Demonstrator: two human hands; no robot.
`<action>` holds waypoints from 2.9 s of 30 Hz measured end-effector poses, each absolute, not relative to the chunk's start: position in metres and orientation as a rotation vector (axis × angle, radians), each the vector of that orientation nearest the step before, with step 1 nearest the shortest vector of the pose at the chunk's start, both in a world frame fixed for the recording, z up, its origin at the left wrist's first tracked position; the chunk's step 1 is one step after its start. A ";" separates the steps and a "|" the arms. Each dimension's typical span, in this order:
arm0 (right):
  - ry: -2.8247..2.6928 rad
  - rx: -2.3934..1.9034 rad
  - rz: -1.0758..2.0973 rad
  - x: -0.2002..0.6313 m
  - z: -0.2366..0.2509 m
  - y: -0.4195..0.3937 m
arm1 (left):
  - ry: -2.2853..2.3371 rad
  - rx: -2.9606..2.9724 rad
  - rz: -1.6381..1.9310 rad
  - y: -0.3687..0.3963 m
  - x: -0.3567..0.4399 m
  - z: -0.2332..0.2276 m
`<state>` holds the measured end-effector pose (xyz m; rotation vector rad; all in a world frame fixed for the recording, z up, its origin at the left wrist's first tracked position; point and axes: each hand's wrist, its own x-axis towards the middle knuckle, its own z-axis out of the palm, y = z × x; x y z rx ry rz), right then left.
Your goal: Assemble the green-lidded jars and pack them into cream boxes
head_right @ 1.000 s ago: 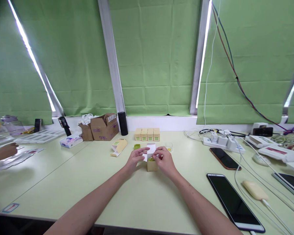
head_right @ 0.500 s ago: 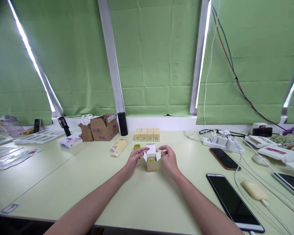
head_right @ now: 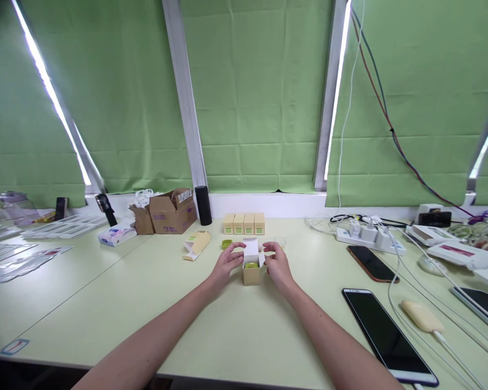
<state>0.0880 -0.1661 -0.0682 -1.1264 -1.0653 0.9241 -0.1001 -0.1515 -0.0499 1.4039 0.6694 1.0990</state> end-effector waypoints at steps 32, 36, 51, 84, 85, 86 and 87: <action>-1.153 -1.106 1.049 0.080 -0.070 -0.173 | 0.611 1.421 1.029 -0.155 -0.094 -0.057; -1.168 -1.133 1.049 0.080 -0.075 -0.170 | 0.652 1.475 1.054 -0.157 -0.094 -0.054; -1.203 -1.152 1.050 0.080 -0.072 -0.170 | 0.750 1.562 1.099 -0.157 -0.094 -0.054; -1.566 -0.958 0.420 0.083 -0.056 -0.193 | 0.628 1.593 1.141 -0.152 -0.100 -0.053; -1.575 -0.960 0.416 0.083 -0.056 -0.193 | 0.620 1.596 1.136 -0.152 -0.100 -0.054; -1.583 -0.960 0.405 0.083 -0.057 -0.193 | 0.615 1.598 1.134 -0.152 -0.100 -0.055; -1.591 -0.956 0.391 0.084 -0.057 -0.193 | 0.612 1.600 1.132 -0.152 -0.100 -0.055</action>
